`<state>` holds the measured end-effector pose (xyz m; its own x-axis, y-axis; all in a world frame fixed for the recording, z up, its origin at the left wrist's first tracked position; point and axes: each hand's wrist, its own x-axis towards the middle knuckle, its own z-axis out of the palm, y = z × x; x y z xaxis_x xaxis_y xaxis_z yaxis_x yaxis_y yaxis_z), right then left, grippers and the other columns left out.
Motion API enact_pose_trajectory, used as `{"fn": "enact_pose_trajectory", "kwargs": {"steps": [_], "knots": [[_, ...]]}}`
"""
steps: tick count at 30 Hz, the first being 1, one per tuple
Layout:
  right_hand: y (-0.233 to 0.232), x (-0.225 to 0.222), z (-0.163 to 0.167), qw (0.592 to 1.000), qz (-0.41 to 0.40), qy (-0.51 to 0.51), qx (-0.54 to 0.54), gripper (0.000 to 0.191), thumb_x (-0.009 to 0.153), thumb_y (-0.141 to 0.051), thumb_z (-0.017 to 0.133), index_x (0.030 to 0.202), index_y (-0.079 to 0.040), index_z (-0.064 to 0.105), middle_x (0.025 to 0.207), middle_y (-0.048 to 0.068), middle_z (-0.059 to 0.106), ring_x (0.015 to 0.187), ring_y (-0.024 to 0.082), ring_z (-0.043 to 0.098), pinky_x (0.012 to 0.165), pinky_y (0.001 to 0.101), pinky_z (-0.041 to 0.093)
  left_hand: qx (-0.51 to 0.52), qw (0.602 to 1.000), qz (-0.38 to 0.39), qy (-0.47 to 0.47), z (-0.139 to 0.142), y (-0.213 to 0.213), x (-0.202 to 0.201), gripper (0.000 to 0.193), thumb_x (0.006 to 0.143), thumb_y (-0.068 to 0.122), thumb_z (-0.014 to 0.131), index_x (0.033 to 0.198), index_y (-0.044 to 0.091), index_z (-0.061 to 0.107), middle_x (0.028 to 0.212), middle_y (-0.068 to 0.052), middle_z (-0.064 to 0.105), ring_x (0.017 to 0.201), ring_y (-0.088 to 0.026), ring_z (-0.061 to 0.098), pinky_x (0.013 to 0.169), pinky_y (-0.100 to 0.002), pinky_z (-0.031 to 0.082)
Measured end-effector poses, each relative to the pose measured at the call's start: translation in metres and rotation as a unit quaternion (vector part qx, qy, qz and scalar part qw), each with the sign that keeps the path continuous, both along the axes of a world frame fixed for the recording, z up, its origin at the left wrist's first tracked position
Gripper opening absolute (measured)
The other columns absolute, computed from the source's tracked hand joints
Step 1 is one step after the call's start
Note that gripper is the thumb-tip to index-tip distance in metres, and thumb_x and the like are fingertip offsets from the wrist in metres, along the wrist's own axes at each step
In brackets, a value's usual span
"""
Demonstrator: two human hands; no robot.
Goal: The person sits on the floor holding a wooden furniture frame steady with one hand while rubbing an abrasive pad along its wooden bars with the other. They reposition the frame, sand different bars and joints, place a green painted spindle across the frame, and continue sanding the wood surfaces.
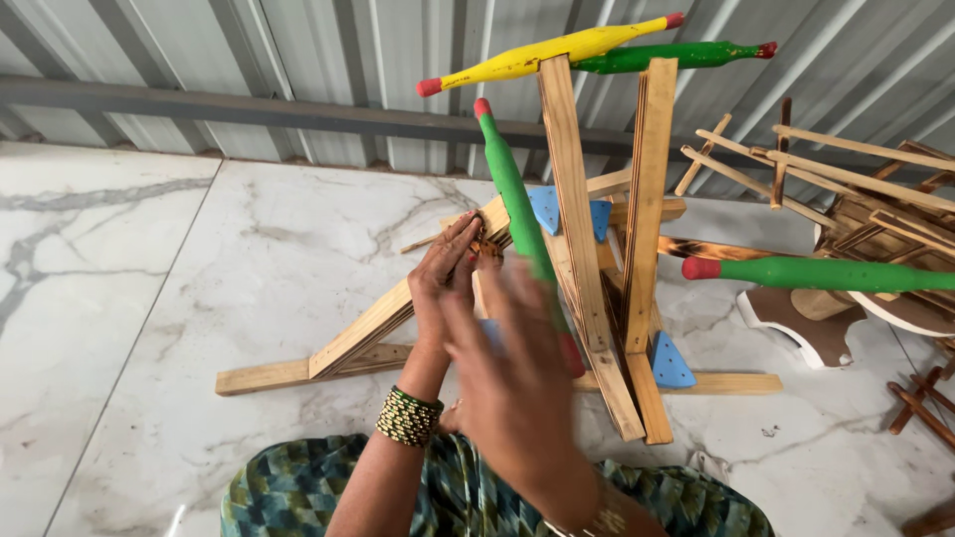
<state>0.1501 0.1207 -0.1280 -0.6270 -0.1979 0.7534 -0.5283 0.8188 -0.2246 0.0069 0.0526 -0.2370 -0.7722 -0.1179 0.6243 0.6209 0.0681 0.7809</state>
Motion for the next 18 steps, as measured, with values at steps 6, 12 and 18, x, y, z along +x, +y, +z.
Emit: {"fn": "enact_pose_trajectory", "kwargs": {"steps": [6,12,18], "knots": [[0.062,-0.007,0.009,0.971,-0.010,-0.205,-0.121,0.056,0.097,-0.016,0.063,0.150,-0.010,0.045,0.160,0.025,0.039,0.143,0.042,0.046,0.106,0.0425,0.047,-0.040,0.993,0.075,0.086,0.044,0.022,-0.006,0.037,0.089,-0.010,0.064,0.120,0.006,0.074,0.124,-0.012,0.074,0.118,-0.028,0.069,0.103,-0.038,0.055],[0.064,-0.018,-0.008,0.972,0.049,-0.189,-0.129,0.047,0.103,-0.006,0.055,0.149,-0.008,0.050,0.163,0.023,0.039,0.140,0.041,0.054,0.104,0.0407,0.051,-0.096,0.979,0.107,0.145,0.021,0.020,-0.015,0.042,0.080,-0.012,0.065,0.118,0.004,0.075,0.095,-0.013,0.064,0.088,-0.028,0.060,0.080,-0.039,0.052],[0.061,-0.019,-0.016,0.948,0.077,-0.227,-0.210,0.037,0.101,-0.004,0.050,0.138,-0.006,0.057,0.161,0.019,0.042,0.122,0.027,0.070,0.095,0.0351,0.060,-0.182,0.960,0.209,-0.033,-0.064,-0.071,-0.019,0.020,0.083,-0.007,0.071,0.099,0.003,0.078,0.083,-0.013,0.063,0.079,-0.029,0.062,0.074,-0.040,0.051]]}}
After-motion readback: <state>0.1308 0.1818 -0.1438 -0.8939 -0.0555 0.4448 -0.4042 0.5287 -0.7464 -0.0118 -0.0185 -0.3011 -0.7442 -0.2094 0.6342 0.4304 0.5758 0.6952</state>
